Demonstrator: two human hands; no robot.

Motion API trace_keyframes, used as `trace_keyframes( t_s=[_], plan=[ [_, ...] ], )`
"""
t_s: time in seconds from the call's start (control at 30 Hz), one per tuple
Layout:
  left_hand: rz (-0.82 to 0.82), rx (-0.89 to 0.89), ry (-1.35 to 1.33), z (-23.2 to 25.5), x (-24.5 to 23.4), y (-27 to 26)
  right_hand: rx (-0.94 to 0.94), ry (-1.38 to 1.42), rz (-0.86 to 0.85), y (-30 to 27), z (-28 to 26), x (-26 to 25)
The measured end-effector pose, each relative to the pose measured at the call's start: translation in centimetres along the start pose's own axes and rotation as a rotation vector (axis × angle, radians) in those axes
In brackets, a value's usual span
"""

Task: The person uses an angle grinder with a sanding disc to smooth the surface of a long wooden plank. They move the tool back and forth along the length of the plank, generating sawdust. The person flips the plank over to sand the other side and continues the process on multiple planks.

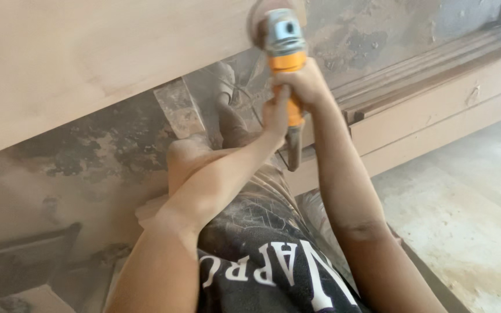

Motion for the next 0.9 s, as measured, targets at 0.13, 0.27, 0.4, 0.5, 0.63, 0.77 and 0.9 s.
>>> trace_keyframes(
  t_s=[0.13, 0.27, 0.4, 0.5, 0.63, 0.77, 0.9],
  plan=[
    [0.029, -0.020, 0.231, -0.4, 3.4, 0.2, -0.089, 0.277, -0.007, -0.4, 1.3, -3.8],
    [-0.034, 0.040, 0.013, 0.8, 4.0, -0.6, -0.137, 0.249, -0.039, -0.3, 0.7, -3.2],
    [0.012, 0.067, -0.051, 3.6, 1.3, -1.7, -0.093, 0.228, -0.121, -0.1, -1.4, 1.1],
    [-0.055, 0.066, -0.232, 5.7, -2.0, -2.8, -0.104, 0.142, -0.180, 0.4, -2.6, 5.5],
    [-0.030, 0.102, -0.320, 8.3, -7.6, -4.7, -0.094, 0.021, -0.237, 0.3, -3.3, 12.4],
    [-0.033, 0.186, -0.404, 10.4, -14.1, -7.4, -0.084, -0.053, -0.272, -0.8, -3.6, 20.7],
    [0.111, 0.104, -0.421, 11.5, -22.6, -9.3, -0.101, -0.288, -0.312, -2.5, -4.1, 30.3]
  ],
)
Point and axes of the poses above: each hand's wrist, its own y-axis towards the middle knuckle, its own x-axis out of the palm, z = x × y, the point moved 3 cm from there along y, towards the middle knuckle, and after that the axes turned 4 degrees about -x, right-handed, at the moved point
